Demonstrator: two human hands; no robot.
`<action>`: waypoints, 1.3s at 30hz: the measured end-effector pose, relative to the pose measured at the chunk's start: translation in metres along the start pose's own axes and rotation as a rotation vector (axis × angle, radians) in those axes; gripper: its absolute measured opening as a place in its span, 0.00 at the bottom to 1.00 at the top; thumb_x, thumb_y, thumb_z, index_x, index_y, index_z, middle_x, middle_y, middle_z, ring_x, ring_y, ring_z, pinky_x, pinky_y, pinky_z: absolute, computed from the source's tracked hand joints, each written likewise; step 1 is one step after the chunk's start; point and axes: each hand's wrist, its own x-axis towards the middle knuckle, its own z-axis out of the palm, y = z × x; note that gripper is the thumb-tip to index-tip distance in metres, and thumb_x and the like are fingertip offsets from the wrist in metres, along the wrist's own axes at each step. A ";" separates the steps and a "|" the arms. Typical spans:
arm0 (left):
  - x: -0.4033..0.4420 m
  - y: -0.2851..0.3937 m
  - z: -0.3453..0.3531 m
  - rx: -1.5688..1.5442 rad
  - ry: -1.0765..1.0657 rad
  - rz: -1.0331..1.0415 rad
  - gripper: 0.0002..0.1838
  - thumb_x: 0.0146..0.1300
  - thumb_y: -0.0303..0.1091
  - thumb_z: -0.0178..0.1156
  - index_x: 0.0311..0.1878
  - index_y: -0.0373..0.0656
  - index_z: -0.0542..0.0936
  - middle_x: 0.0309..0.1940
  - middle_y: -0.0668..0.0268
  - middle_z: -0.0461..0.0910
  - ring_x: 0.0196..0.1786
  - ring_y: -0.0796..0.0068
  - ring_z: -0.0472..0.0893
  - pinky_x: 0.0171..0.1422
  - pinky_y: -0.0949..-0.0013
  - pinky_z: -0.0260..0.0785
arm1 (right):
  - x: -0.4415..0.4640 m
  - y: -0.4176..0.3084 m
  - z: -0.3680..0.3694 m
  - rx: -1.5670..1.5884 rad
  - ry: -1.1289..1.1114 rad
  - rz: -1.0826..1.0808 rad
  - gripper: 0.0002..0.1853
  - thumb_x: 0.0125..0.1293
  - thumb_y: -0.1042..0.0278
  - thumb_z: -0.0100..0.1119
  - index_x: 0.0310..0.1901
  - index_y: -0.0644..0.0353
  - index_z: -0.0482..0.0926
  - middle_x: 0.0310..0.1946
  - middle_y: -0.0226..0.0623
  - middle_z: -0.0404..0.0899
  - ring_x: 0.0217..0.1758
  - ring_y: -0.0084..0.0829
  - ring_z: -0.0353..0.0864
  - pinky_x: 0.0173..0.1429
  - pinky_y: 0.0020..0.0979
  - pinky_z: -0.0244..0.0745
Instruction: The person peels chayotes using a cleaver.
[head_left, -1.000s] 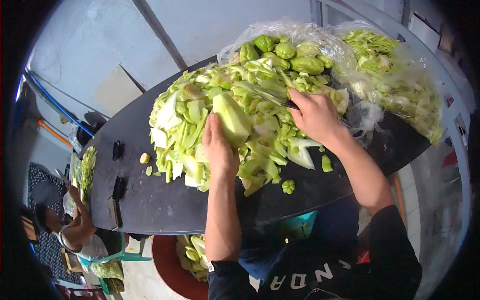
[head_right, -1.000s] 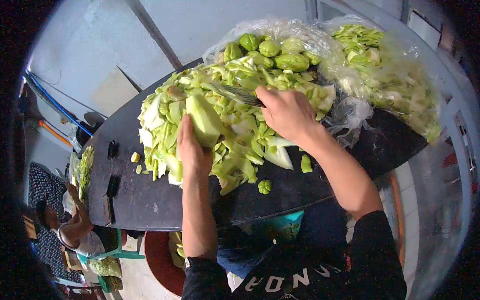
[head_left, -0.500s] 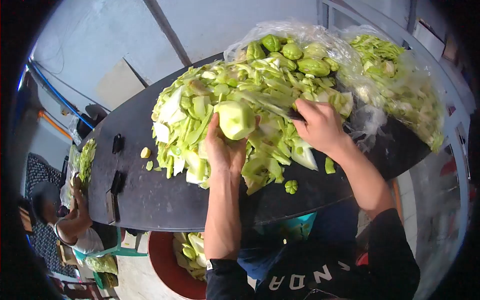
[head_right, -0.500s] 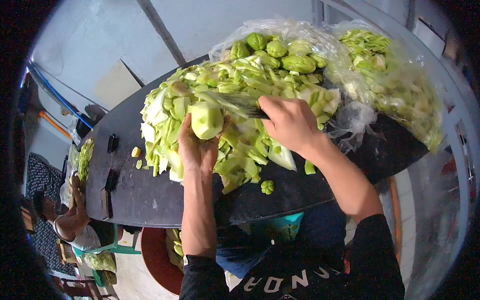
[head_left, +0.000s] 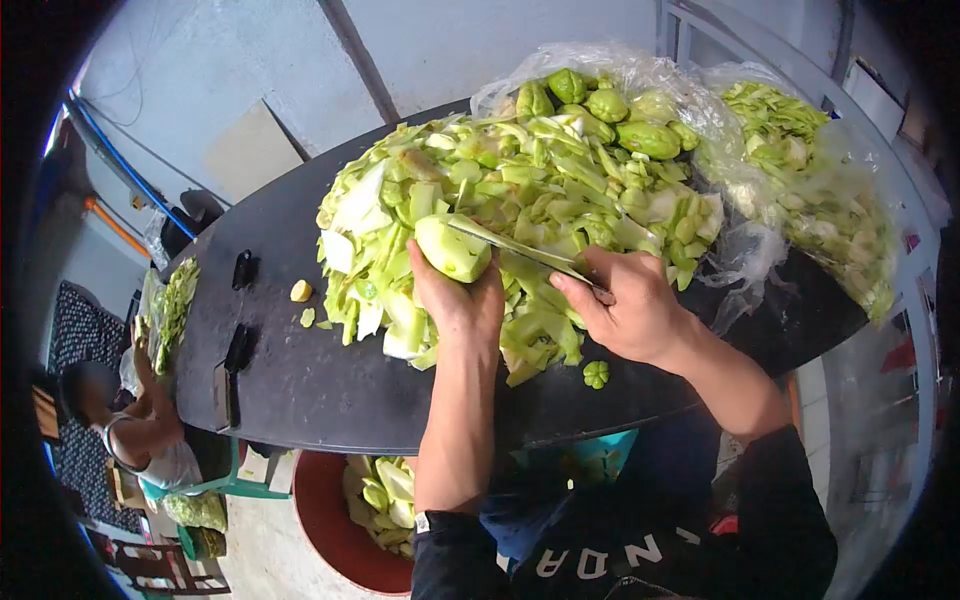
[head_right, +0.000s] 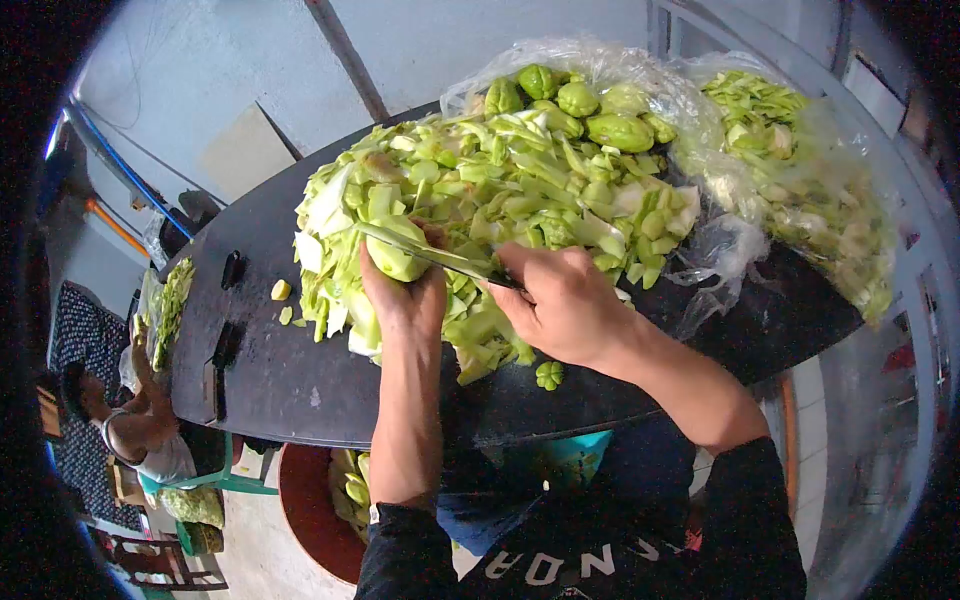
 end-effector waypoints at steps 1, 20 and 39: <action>0.002 0.000 -0.002 -0.074 -0.048 -0.028 0.23 0.75 0.51 0.42 0.55 0.41 0.73 0.46 0.59 0.79 0.48 0.61 0.78 0.58 0.54 0.72 | 0.001 -0.003 0.001 0.027 -0.014 0.022 0.08 0.60 0.73 0.64 0.33 0.62 0.73 0.21 0.45 0.74 0.23 0.48 0.77 0.26 0.42 0.70; -0.024 -0.006 0.020 -0.146 -0.071 0.075 0.16 0.70 0.44 0.48 0.44 0.39 0.74 0.34 0.56 0.76 0.38 0.61 0.76 0.51 0.57 0.75 | -0.002 0.000 0.018 0.028 -0.067 0.025 0.10 0.55 0.75 0.65 0.31 0.62 0.70 0.21 0.47 0.74 0.24 0.52 0.77 0.26 0.43 0.72; -0.037 0.009 0.030 -0.090 -0.321 0.139 0.10 0.64 0.42 0.57 0.37 0.46 0.78 0.31 0.62 0.75 0.35 0.67 0.76 0.44 0.65 0.68 | -0.009 -0.005 0.012 -0.071 -0.092 -0.219 0.13 0.41 0.78 0.63 0.31 0.60 0.72 0.21 0.38 0.72 0.25 0.43 0.79 0.28 0.39 0.76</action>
